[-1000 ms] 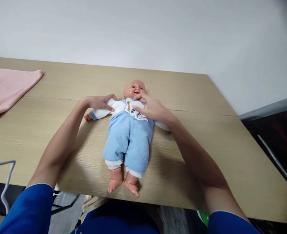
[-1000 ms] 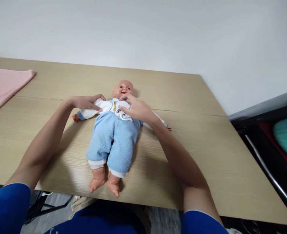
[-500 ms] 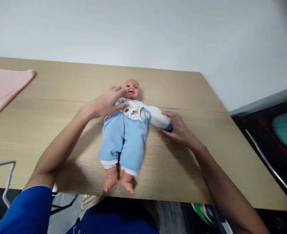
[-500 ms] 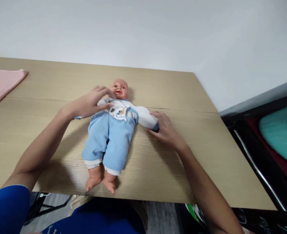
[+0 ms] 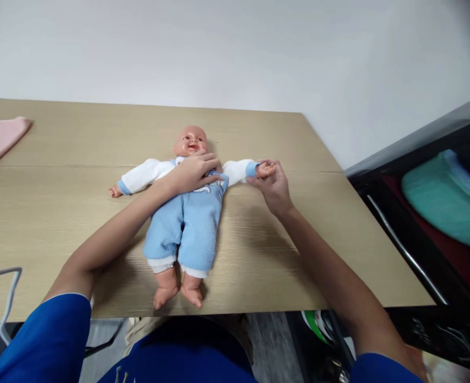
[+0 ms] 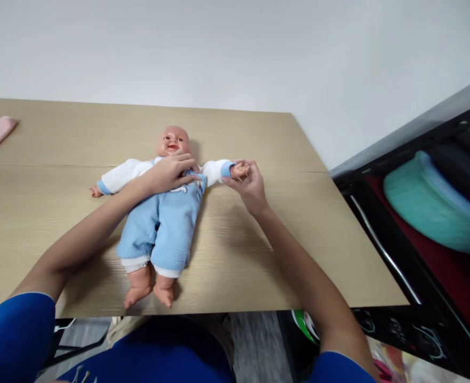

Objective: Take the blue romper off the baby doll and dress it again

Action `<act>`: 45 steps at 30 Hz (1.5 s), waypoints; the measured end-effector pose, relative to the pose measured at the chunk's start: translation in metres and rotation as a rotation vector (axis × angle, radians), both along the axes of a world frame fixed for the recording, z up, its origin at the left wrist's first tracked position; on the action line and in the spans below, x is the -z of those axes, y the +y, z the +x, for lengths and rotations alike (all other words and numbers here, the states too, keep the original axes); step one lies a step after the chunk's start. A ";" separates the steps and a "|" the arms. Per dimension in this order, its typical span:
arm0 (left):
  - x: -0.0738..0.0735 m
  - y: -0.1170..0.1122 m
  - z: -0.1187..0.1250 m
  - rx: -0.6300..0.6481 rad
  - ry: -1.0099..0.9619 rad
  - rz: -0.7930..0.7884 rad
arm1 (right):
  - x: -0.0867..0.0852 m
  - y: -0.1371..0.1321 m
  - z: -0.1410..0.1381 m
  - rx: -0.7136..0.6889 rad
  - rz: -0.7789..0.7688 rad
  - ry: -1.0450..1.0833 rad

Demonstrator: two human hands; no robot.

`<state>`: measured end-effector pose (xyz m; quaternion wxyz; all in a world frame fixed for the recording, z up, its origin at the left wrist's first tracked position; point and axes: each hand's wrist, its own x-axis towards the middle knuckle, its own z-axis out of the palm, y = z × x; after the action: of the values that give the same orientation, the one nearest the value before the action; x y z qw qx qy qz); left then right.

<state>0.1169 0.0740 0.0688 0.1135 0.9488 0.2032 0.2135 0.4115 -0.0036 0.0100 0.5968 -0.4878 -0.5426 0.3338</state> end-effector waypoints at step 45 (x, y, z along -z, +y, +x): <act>0.015 0.005 -0.005 -0.137 -0.269 -0.361 | 0.026 0.026 -0.086 -0.064 -0.374 0.446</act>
<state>0.1123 0.0792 0.0542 0.2927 0.8602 0.2849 0.3054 0.3259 0.0227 -0.0162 0.5904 -0.4863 -0.3422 0.5458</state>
